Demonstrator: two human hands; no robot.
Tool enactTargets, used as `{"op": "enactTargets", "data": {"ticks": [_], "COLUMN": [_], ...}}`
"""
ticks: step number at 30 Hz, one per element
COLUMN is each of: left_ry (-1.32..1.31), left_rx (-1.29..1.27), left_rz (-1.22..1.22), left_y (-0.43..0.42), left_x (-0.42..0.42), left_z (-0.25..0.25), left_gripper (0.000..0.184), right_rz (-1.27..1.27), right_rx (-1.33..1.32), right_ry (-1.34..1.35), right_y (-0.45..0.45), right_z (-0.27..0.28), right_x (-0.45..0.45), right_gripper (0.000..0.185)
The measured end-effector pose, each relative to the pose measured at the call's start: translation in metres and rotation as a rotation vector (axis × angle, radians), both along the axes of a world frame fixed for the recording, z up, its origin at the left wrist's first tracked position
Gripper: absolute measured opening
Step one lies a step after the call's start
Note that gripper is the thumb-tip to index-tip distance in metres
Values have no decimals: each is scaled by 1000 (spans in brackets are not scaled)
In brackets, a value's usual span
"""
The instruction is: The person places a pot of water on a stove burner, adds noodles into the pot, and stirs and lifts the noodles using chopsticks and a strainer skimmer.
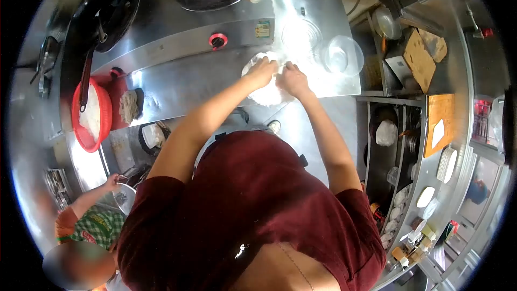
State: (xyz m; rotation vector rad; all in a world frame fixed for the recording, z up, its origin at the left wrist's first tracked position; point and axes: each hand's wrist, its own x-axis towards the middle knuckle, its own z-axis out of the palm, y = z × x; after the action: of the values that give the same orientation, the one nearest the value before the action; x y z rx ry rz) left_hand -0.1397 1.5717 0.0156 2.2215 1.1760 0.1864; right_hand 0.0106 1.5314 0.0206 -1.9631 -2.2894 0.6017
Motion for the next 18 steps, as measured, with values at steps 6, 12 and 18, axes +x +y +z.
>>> {"op": "enactTargets", "data": {"ticks": [6, 12, 18], "left_ry": [211, 115, -145], "left_rx": [-77, 16, 16], "left_rz": [-209, -170, -112], "left_y": [4, 7, -1], "left_x": [8, 11, 5], "left_z": [32, 3, 15], "left_gripper": [40, 37, 35], "right_rz": [18, 168, -96], "right_rx": [57, -59, -481], "right_ry": [-60, 287, 809], "right_y": [4, 18, 14], "right_z": [-10, -21, 21], "right_x": [-5, 20, 24], "right_gripper": [22, 16, 16]}}
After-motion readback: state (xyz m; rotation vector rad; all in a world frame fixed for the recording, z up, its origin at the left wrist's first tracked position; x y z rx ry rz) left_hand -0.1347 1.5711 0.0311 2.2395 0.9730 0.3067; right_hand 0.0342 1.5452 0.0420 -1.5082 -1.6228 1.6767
